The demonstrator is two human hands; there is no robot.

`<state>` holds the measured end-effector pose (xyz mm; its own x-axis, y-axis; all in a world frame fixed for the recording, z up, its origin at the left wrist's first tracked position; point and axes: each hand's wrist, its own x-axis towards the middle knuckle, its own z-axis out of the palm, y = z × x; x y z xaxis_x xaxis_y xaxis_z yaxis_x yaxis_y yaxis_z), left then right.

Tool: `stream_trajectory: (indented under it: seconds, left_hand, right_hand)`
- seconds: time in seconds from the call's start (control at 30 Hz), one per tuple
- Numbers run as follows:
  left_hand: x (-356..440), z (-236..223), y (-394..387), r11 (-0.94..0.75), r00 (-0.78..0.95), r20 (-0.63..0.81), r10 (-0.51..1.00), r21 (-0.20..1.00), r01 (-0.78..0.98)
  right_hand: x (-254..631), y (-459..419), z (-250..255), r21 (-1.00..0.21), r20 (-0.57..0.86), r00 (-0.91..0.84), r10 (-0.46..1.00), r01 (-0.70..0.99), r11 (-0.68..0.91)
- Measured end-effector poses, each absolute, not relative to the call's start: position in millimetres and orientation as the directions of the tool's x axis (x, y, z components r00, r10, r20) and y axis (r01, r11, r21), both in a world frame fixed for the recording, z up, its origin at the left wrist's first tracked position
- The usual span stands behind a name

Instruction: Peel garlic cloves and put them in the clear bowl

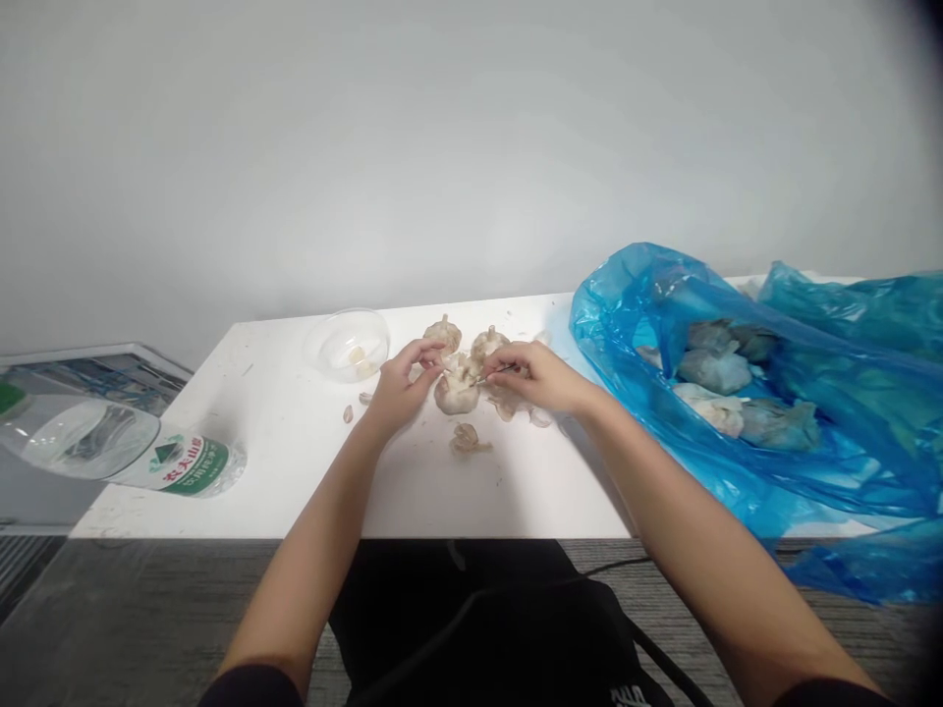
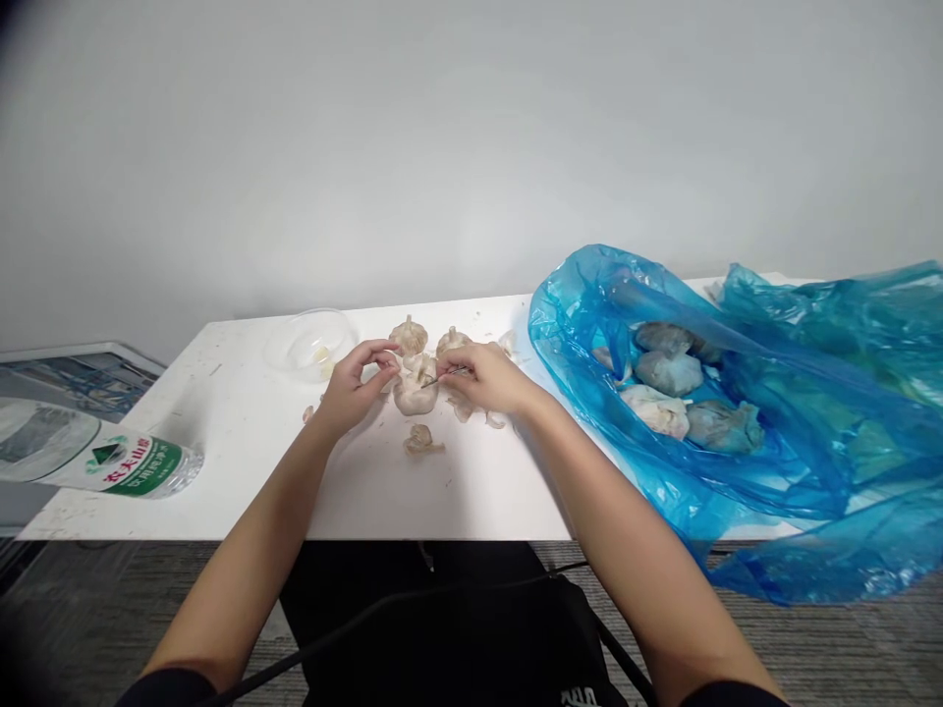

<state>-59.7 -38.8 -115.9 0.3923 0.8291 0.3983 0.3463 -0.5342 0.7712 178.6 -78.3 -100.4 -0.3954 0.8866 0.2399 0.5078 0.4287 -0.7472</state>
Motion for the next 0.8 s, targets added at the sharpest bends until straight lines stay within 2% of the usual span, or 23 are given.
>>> stream_trajectory:
  seconds: [0.13, 0.37, 0.53, 0.8]
  left_hand:
    - [-61, -117, -36, -0.533, 0.329, 0.437, 0.837, 0.786, 0.313]
    - [-61, -119, -34, -0.552, 0.252, 0.495, 0.832, 0.786, 0.279]
    - [-64, -118, -30, -0.534, 0.169, 0.506, 0.846, 0.81, 0.245]
    - [-65, -116, -28, -0.542, 0.031, 0.545, 0.838, 0.822, 0.175]
  right_hand:
    - [189, -76, -100, -0.722, 0.244, -0.361, 0.9, 0.552, 0.417]
    - [196, -77, -96, -0.631, 0.195, -0.412, 0.89, 0.642, 0.435]
    - [202, -78, -93, -0.646, 0.182, -0.417, 0.89, 0.632, 0.428]
    - [226, -76, -94, -0.712, 0.251, -0.281, 0.926, 0.595, 0.373]
